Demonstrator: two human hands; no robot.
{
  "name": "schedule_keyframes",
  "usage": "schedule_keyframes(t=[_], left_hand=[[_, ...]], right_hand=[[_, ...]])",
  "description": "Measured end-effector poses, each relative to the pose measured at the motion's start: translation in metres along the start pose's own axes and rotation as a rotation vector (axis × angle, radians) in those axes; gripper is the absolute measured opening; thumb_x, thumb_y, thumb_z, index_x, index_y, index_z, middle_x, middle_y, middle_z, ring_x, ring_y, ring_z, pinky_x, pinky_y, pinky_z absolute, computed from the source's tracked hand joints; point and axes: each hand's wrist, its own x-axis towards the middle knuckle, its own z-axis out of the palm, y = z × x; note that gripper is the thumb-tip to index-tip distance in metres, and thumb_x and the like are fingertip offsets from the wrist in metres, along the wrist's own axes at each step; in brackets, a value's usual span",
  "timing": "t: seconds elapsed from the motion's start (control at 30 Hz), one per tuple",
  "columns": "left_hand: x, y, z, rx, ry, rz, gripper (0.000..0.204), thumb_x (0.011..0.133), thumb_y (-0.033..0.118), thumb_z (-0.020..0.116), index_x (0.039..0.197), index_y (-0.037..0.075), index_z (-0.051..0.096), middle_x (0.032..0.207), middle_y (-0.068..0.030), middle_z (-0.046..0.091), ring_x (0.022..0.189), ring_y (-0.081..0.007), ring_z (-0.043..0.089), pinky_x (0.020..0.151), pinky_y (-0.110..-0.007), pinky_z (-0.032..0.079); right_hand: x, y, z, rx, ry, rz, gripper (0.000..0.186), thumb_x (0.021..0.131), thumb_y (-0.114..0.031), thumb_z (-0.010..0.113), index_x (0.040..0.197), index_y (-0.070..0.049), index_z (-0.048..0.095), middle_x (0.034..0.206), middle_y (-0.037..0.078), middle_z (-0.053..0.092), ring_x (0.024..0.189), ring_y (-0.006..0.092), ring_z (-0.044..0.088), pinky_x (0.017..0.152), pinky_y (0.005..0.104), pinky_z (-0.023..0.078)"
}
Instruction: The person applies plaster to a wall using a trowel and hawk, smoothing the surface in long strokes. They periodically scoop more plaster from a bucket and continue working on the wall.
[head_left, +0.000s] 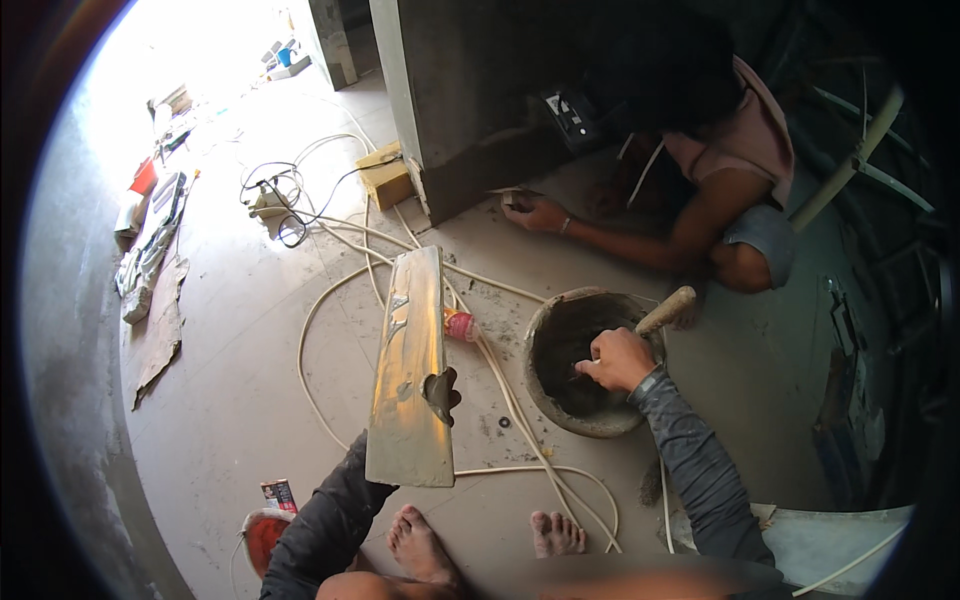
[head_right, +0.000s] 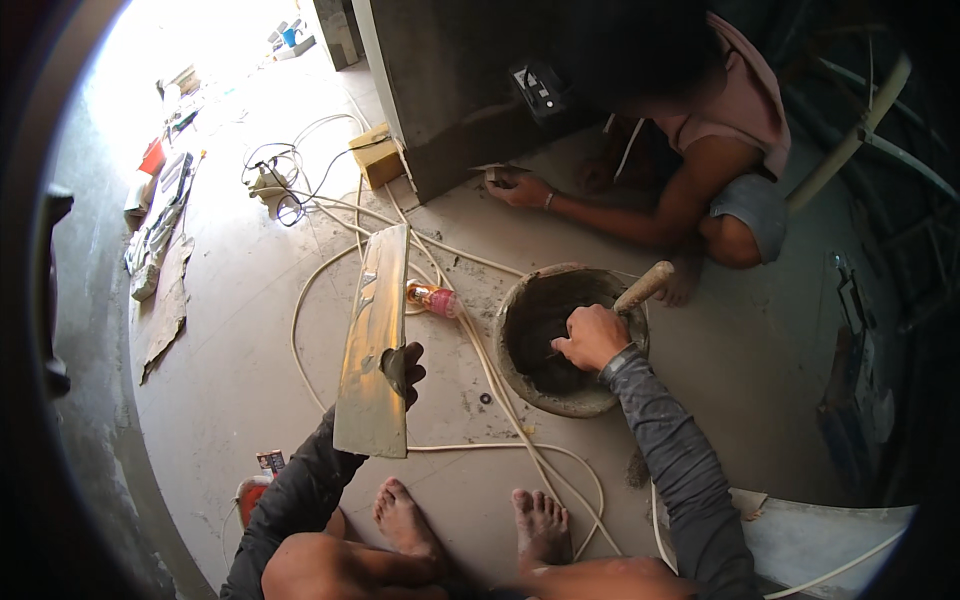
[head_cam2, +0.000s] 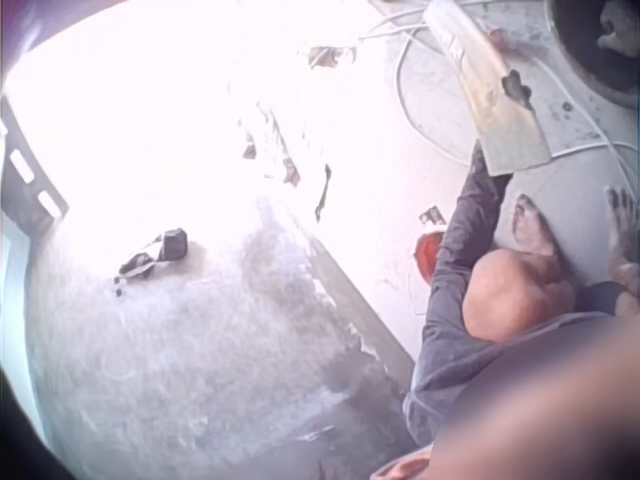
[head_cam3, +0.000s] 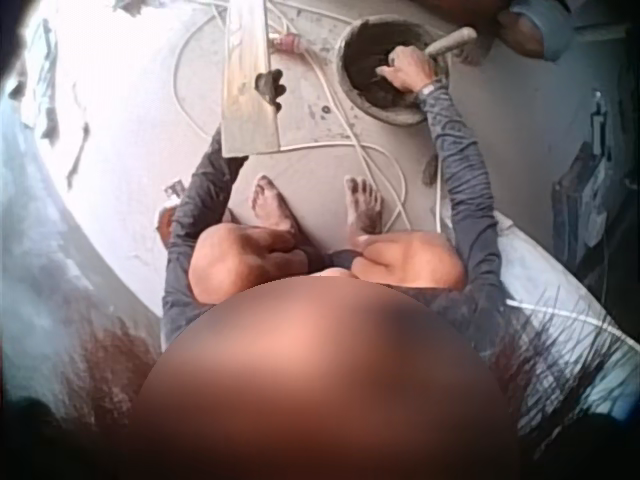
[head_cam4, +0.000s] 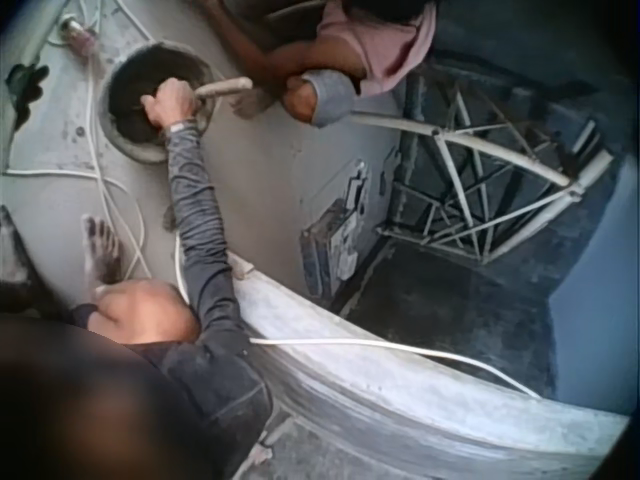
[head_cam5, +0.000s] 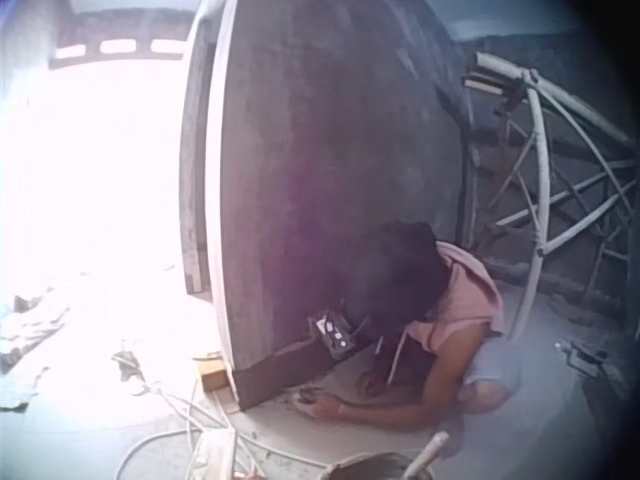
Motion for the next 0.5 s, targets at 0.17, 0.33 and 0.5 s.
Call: schedule_keyframes(t=[0.17, 0.33, 0.5], left_hand=[[0.015, 0.0, 0.003, 0.09, -0.006, 0.021, 0.051, 0.106, 0.038, 0.055, 0.146, 0.006, 0.051, 0.143, -0.022, 0.055, 0.117, -0.0343, 0.064, 0.08, -0.04, 0.061], [0.043, -0.003, 0.014, 0.187, 0.005, 0.001, 0.052, 0.106, 0.039, 0.055, 0.146, 0.006, 0.051, 0.141, -0.022, 0.055, 0.116, -0.0338, 0.064, 0.079, -0.04, 0.061], [0.078, -0.021, 0.026, 0.263, -0.006, -0.011, 0.053, 0.105, 0.039, 0.055, 0.146, 0.006, 0.05, 0.14, -0.022, 0.056, 0.114, -0.0333, 0.064, 0.079, -0.039, 0.061]], right_hand=[[-0.021, 0.027, -0.014, 0.287, 0.074, -0.104, 0.038, 0.083, -0.038, 0.082, 0.075, -0.002, 0.072, 0.07, 0.013, 0.07, 0.064, 0.0276, 0.067, 0.06, 0.0408, 0.05], [-0.08, 0.046, -0.035, 0.911, 0.091, 0.022, 0.027, 0.092, -0.026, 0.077, 0.082, -0.003, 0.066, 0.066, -0.001, 0.06, 0.063, 0.0069, 0.058, 0.056, 0.0262, 0.046], [-0.128, 0.029, -0.05, 1.228, 0.262, -0.16, 0.021, 0.094, -0.014, 0.073, 0.104, -0.005, 0.056, 0.085, 0.002, 0.061, 0.069, 0.0059, 0.058, 0.058, 0.0226, 0.048]])
